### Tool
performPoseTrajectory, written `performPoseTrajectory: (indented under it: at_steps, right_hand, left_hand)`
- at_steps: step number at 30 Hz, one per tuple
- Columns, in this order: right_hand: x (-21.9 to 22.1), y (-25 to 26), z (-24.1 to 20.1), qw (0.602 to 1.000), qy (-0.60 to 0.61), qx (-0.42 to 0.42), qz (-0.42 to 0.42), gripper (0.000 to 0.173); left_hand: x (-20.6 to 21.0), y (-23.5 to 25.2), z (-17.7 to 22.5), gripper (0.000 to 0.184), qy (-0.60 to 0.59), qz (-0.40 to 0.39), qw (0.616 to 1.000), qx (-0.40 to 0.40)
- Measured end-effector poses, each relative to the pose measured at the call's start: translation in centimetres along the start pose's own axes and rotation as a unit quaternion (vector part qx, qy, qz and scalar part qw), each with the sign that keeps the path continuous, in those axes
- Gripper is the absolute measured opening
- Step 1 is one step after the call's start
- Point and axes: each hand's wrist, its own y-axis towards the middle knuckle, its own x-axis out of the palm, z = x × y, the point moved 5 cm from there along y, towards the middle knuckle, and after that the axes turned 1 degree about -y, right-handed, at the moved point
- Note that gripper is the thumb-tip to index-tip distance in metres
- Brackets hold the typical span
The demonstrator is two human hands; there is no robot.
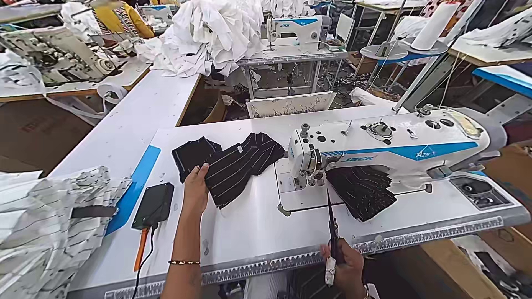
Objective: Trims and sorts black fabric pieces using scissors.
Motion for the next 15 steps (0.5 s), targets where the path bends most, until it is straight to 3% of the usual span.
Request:
performPoseTrajectory:
  at_steps: [5, 10, 15]
  right_hand:
    - [0.0, 0.6, -0.5, 0.999, 0.024, 0.023, -0.013, 0.030]
    - [0.1, 1.1, -0.8, 1.000, 0.007, 0.021, -0.017, 0.033]
    - [0.2, 1.2, -0.9, 1.000, -0.005, 0.025, -0.010, 0.029]
  left_hand:
    - [-5.6, -1.5, -6.1, 0.027, 0.066, 0.061, 0.994, -0.067]
    - [-6.3, -3.1, -5.8, 0.026, 0.058, 0.049, 0.995, -0.059]
    - [-5.6, -3.7, -3.6, 0.025, 0.237, 0.014, 0.972, 0.000]
